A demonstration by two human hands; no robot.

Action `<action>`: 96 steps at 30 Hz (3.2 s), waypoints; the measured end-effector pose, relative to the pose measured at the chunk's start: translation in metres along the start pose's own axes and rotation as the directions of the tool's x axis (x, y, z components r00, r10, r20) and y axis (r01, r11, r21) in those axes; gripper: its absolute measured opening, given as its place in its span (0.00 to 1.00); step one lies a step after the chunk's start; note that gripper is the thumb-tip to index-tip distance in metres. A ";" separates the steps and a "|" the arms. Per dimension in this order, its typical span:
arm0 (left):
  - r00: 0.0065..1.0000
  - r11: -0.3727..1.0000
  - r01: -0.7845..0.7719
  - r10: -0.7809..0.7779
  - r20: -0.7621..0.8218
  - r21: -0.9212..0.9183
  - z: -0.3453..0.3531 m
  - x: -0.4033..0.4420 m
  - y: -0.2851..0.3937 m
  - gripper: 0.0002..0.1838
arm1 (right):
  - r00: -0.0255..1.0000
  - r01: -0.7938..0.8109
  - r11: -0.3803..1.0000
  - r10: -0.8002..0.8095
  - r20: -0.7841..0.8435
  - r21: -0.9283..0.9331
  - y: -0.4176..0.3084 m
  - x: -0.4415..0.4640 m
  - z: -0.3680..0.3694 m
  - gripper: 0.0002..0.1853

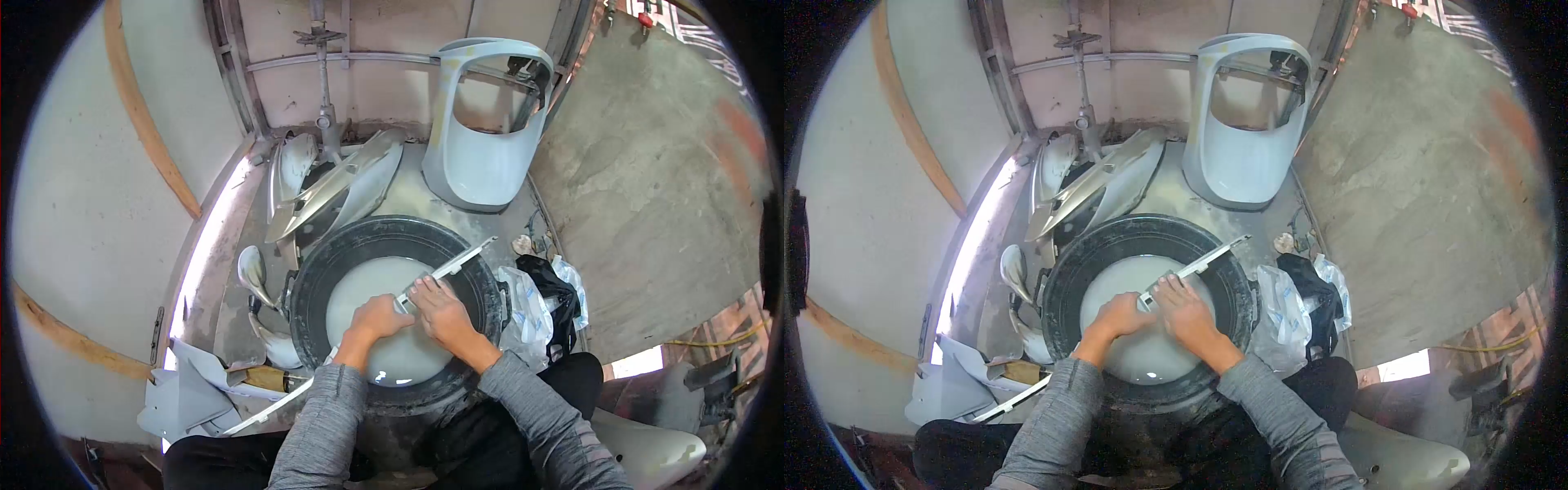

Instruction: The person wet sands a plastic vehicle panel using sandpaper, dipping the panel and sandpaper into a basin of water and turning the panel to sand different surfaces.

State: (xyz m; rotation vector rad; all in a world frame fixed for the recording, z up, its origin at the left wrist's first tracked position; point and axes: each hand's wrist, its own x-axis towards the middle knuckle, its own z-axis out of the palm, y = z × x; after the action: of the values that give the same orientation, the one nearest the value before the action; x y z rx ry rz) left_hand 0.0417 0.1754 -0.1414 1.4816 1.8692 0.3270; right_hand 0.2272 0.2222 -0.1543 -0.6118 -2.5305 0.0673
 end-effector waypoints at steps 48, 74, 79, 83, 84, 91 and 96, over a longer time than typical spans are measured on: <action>0.886 0.931 0.078 0.100 -0.453 0.357 -0.018 -0.009 -0.060 0.51 | 0.466 -0.714 -0.075 0.691 0.553 0.696 0.037 0.039 0.052 0.16; 0.932 0.909 -0.136 0.251 -0.260 0.393 -0.045 0.011 -0.050 0.41 | -0.121 -0.776 -0.417 0.835 0.537 0.473 0.074 -0.100 0.176 0.22; 0.919 0.932 -0.173 0.269 -0.288 0.318 -0.028 0.024 -0.072 0.38 | 0.170 -0.658 -0.536 0.578 0.798 0.529 0.044 -0.036 0.117 0.29; 0.798 0.868 -0.338 0.470 -0.378 0.365 -0.027 0.023 -0.094 0.31 | 0.457 -0.599 -0.417 0.524 0.719 0.684 -0.004 0.050 0.051 0.24; 0.797 0.868 -0.337 0.470 -0.380 0.365 -0.030 0.017 -0.093 0.31 | 0.503 -0.623 -0.291 0.562 0.657 0.726 -0.007 0.064 0.052 0.22; 0.782 0.809 -0.340 0.526 -0.333 0.479 -0.030 -0.030 -0.092 0.31 | 0.503 -0.770 0.135 0.730 0.462 0.623 -0.002 0.050 0.063 0.17; 0.837 0.933 -0.077 0.252 -0.485 0.353 -0.021 -0.043 -0.101 0.31 | 0.291 -0.941 0.157 0.825 0.484 0.300 0.012 -0.005 0.086 0.19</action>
State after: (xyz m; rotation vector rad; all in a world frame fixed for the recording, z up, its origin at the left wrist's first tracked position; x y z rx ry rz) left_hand -0.0435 0.1096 -0.1710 1.9303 2.3082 0.5827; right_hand 0.1924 0.2368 -0.2322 -1.8454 -1.7038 1.3199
